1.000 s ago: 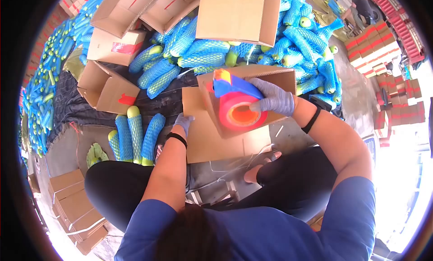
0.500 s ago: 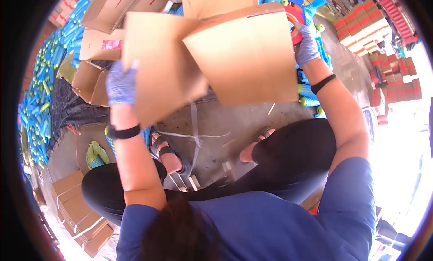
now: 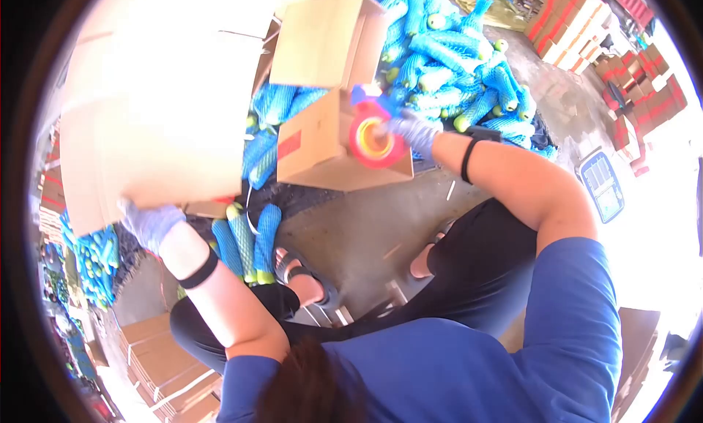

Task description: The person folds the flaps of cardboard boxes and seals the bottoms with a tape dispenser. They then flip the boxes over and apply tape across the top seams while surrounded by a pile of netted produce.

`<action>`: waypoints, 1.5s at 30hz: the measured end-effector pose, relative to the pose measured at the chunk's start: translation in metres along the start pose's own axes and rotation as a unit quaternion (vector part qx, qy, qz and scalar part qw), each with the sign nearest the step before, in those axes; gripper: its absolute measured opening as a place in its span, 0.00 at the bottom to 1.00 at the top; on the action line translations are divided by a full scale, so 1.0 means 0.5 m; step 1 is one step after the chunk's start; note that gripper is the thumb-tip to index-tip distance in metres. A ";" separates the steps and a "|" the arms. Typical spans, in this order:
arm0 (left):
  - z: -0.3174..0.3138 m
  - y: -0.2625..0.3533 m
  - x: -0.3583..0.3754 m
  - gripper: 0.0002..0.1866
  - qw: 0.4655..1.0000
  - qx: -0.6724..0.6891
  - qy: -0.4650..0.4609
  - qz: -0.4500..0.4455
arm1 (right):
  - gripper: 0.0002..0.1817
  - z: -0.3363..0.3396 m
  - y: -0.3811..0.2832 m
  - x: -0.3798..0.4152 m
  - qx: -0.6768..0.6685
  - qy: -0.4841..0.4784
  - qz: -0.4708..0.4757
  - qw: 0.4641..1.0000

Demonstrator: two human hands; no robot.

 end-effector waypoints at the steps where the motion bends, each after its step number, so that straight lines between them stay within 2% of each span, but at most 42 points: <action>1: -0.013 0.015 0.019 0.23 0.999 0.013 0.025 0.025 | 0.32 -0.030 0.026 -0.023 0.021 -0.035 0.051 0.998; 2: -0.018 0.028 0.016 0.23 1.000 0.012 0.009 -0.007 | 0.26 -0.072 -0.019 0.005 0.128 -0.073 0.130 0.981; 3: -0.017 0.042 0.012 0.23 0.999 0.009 -0.003 -0.039 | 0.26 -0.088 -0.053 0.028 0.125 -0.066 0.139 0.980; 4: -0.030 0.058 0.020 0.23 0.999 0.016 -0.010 -0.041 | 0.24 -0.127 -0.095 0.061 0.271 -0.129 0.237 0.924; 5: -0.044 0.091 0.039 0.24 0.995 0.006 -0.015 -0.099 | 0.23 -0.161 -0.126 0.101 0.410 -0.188 0.325 0.831; 6: -0.049 0.122 0.057 0.24 0.987 -0.005 -0.017 -0.158 | 0.23 -0.166 -0.166 0.139 0.411 -0.186 0.332 0.829; 7: -0.043 0.140 0.060 0.24 0.986 0.002 -0.015 -0.165 | 0.22 -0.176 -0.218 0.196 0.439 -0.205 0.413 0.771; 8: -0.045 0.160 0.063 0.25 0.982 0.013 -0.066 -0.178 | 0.22 -0.184 -0.265 0.247 0.461 -0.223 0.491 0.704; 9: -0.048 0.176 0.066 0.26 0.975 0.024 -0.116 -0.190 | 0.22 -0.181 -0.310 0.278 0.454 -0.220 0.533 0.679; 10: -0.046 0.180 0.069 0.26 0.974 0.064 -0.144 -0.164 | 0.22 -0.173 -0.348 0.312 0.447 -0.217 0.572 0.653; 11: -0.043 0.176 0.074 0.26 0.973 0.070 -0.140 -0.170 | 0.25 -0.157 -0.395 0.344 0.414 -0.205 0.589 0.663; 12: -0.052 0.146 0.085 0.25 0.975 0.103 -0.175 -0.085 | 0.29 -0.137 -0.430 0.367 0.382 -0.194 0.603 0.673; 13: -0.063 0.112 0.105 0.24 0.969 0.135 -0.209 0.002 | 0.31 -0.109 -0.457 0.385 0.327 -0.149 0.666 0.654; 16: -0.136 0.035 0.267 0.28 0.962 0.027 -0.270 0.020 | 0.33 -0.055 -0.534 0.464 0.399 -0.086 0.699 0.587; 17: -0.163 0.014 0.341 0.29 0.955 -0.017 -0.295 0.029 | 0.34 -0.027 -0.540 0.471 0.396 -0.069 0.696 0.595; 18: -0.166 -0.028 0.396 0.23 0.945 -0.041 -0.322 0.037 | 0.35 0.001 -0.546 0.478 0.394 -0.052 0.692 0.603; 19: -0.153 -0.082 0.455 0.21 0.930 -0.054 -0.356 0.078 | 0.37 0.029 -0.553 0.486 0.391 -0.035 0.687 0.611; 20: -0.140 -0.136 0.515 0.20 0.911 -0.070 -0.390 0.118 | 0.37 0.046 -0.549 0.477 0.380 -0.022 0.654 0.654; 21: -0.122 -0.192 0.577 0.24 0.880 -0.071 -0.430 0.188 | 0.37 0.065 -0.545 0.465 0.368 -0.007 0.620 0.693; 22: -0.093 -0.247 0.622 0.23 0.862 -0.135 -0.464 0.149 | 0.38 0.084 -0.536 0.444 0.416 -0.067 0.578 0.699; 23: -0.066 -0.296 0.662 0.22 0.837 -0.197 -0.498 0.110 | 0.36 0.101 -0.501 0.415 0.406 -0.101 0.509 0.752; 24: -0.050 -0.320 0.691 0.22 0.838 -0.195 -0.496 0.118 | 0.34 0.121 -0.465 0.386 0.394 -0.125 0.436 0.800; 25: -0.033 -0.340 0.717 0.21 0.842 -0.159 -0.488 0.169 | 0.32 0.142 -0.413 0.354 0.395 -0.156 0.379 0.822; 26: -0.011 -0.367 0.741 0.20 0.841 -0.123 -0.479 0.219 | 0.31 0.152 -0.365 0.328 0.400 -0.177 0.351 0.828; 27: 0.039 -0.430 0.749 0.18 0.825 -0.167 -0.500 0.204 | 0.31 0.154 -0.320 0.307 0.405 -0.196 0.325 0.832; 29: 0.094 -0.490 0.748 0.22 0.800 -0.158 -0.448 0.365 | 0.30 0.146 -0.253 0.292 0.387 -0.209 0.324 0.837; 30: 0.111 -0.517 0.735 0.22 0.797 -0.160 -0.448 0.372 | 0.30 0.129 -0.238 0.293 0.390 -0.215 0.340 0.828; 31: 0.129 -0.546 0.713 0.22 0.792 -0.201 -0.463 0.344 | 0.30 0.116 -0.226 0.293 0.388 -0.215 0.334 0.832; 33: 0.150 -0.578 0.645 0.22 0.781 -0.247 -0.477 0.319 | 0.32 0.078 -0.193 0.300 0.469 -0.256 0.353 0.768; 34: 0.139 -0.589 0.618 0.22 0.722 -0.289 -0.583 0.238 | 0.31 0.071 -0.164 0.300 0.457 -0.270 0.378 0.758; 35: 0.136 -0.592 0.609 0.23 0.683 -0.309 -0.630 0.201 | 0.31 0.059 -0.160 0.305 0.454 -0.271 0.376 0.761; 36: 0.127 -0.588 0.602 0.23 0.643 -0.325 -0.675 0.160 | 0.30 0.043 -0.158 0.314 0.520 -0.249 0.392 0.717; 37: 0.130 -0.584 0.586 0.23 0.689 -0.252 -0.615 0.288 | 0.30 0.030 -0.154 0.319 0.581 -0.226 0.406 0.668; 38: 0.126 -0.577 0.572 0.23 0.717 -0.173 -0.539 0.407 | 0.31 0.025 -0.146 0.309 0.592 -0.232 0.380 0.672; 39: 0.118 -0.574 0.557 0.23 0.717 -0.174 -0.537 0.408 | 0.31 0.027 -0.148 0.299 0.591 -0.234 0.379 0.672; 41: 0.088 -0.549 0.517 0.21 0.747 -0.140 -0.549 0.349 | 0.31 0.053 -0.157 0.246 0.452 -0.196 0.217 0.843; 43: 0.047 -0.490 0.505 0.19 0.765 -0.127 -0.535 0.336 | 0.31 0.066 -0.162 0.224 0.372 -0.179 0.133 0.901; 44: 0.030 -0.468 0.501 0.20 0.752 -0.118 -0.561 0.324 | 0.32 0.055 -0.183 0.236 0.497 -0.193 0.282 0.798; 45: 0.010 -0.443 0.499 0.21 0.738 -0.110 -0.589 0.311 | 0.33 0.039 -0.193 0.255 0.596 -0.195 0.419 0.657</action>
Point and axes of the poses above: each hand's wrist, its own x-axis away from the middle knuckle, its own z-axis out of the back of the hand, y = z × x, the point moved 6 cm from there along -x, towards the middle knuckle, and after that the axes turned 7 degrees about y, right-handed, at the moved point
